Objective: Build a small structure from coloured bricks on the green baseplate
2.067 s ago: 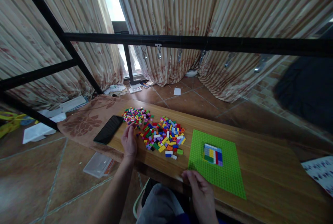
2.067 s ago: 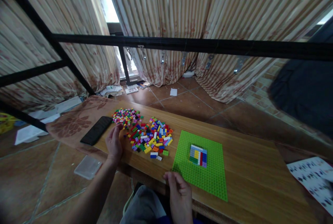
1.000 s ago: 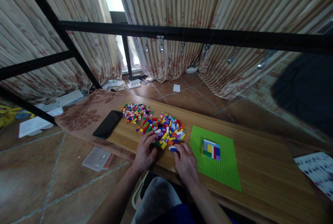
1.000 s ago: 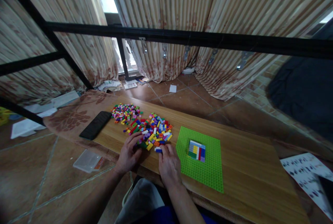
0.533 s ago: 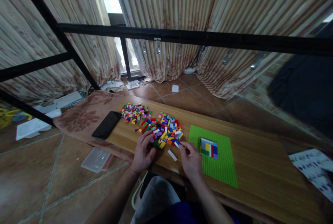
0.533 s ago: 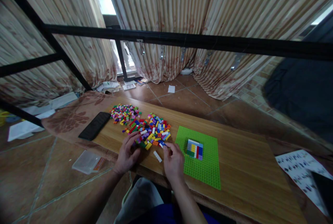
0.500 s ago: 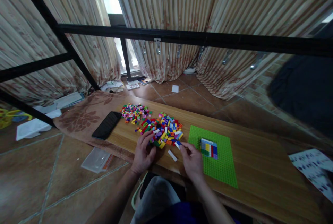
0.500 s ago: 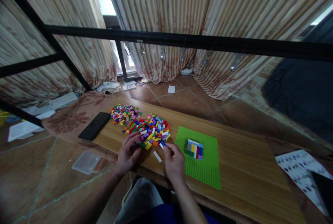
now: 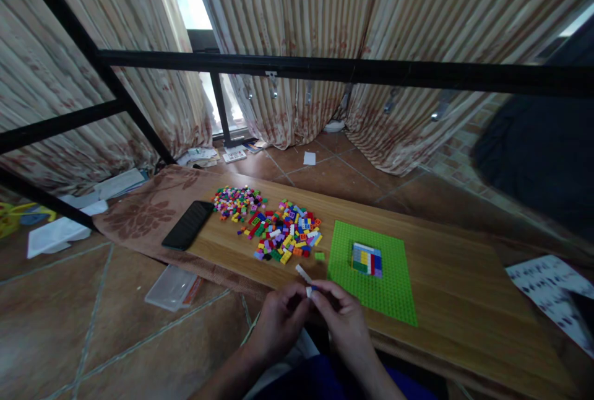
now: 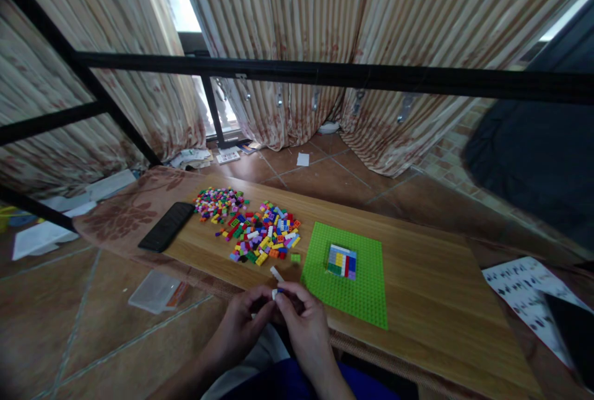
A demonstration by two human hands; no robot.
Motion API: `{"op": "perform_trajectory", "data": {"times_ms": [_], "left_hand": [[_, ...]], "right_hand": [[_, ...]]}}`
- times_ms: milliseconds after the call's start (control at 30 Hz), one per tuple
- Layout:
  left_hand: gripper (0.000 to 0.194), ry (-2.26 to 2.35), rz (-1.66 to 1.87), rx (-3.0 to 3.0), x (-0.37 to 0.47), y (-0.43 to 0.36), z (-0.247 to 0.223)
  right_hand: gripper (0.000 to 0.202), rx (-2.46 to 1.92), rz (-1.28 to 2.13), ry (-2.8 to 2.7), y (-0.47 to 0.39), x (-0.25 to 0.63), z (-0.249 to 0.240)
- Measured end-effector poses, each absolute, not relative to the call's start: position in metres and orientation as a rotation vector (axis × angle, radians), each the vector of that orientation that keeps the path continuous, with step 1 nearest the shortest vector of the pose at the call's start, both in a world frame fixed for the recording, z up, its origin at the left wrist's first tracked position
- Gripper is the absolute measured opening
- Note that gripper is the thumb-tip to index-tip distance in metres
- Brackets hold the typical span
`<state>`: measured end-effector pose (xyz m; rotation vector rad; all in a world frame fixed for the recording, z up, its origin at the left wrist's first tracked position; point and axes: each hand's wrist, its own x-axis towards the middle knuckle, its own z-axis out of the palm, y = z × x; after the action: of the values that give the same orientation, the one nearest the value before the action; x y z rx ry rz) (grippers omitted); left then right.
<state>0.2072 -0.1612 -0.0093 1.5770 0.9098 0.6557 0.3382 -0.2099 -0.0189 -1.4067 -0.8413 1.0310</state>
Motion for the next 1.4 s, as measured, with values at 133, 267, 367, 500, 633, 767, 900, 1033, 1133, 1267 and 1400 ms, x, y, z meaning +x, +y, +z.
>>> {"op": "perform_trajectory", "data": {"times_ms": [133, 267, 367, 500, 633, 767, 900, 1033, 1133, 1267, 1400], "left_hand": [[0.019, 0.913, 0.649, 1.559, 0.204, -0.169, -0.013], [0.014, 0.949, 0.619, 1.576, 0.203, -0.173, -0.019], [0.014, 0.941, 0.593, 1.544, 0.202, -0.175, -0.022], [0.017, 0.912, 0.667, 1.396, 0.205, -0.179, -0.028], [0.022, 0.913, 0.754, 1.189, 0.21, -0.182, -0.034], [0.026, 0.995, 0.789, 1.124, 0.207, -0.174, -0.039], [0.023, 1.131, 0.771, 1.358, 0.195, -0.154, -0.044], [0.018, 1.251, 0.747, 1.66, 0.193, -0.136, -0.044], [0.016, 1.296, 0.715, 1.774, 0.199, -0.126, -0.044], [0.013, 1.366, 0.691, 1.804, 0.205, -0.121, -0.047], [0.013, 1.36, 0.702, 1.771, 0.206, -0.121, -0.047]], "right_hand": [[0.023, -1.415, 1.018, -0.92, -0.218, 0.339, -0.024], [0.021, -1.507, 0.985, -1.017, -0.223, 0.342, -0.025], [0.019, -1.549, 0.944, -1.094, -0.226, 0.341, -0.022], [0.02, -1.501, 0.924, -0.942, -0.227, 0.335, -0.024], [0.026, -1.429, 0.973, -0.703, -0.226, 0.331, -0.035], [0.027, -1.529, 0.895, -0.716, -0.221, 0.339, -0.043], [0.029, -1.709, 0.741, -0.891, -0.203, 0.349, -0.045], [0.024, -1.822, 0.592, -1.134, -0.175, 0.352, -0.045], [0.025, -1.862, 0.522, -1.244, -0.159, 0.35, -0.047], [0.03, -1.866, 0.446, -1.294, -0.159, 0.347, -0.051], [0.022, -1.913, 0.382, -1.412, -0.173, 0.343, -0.055]]}}
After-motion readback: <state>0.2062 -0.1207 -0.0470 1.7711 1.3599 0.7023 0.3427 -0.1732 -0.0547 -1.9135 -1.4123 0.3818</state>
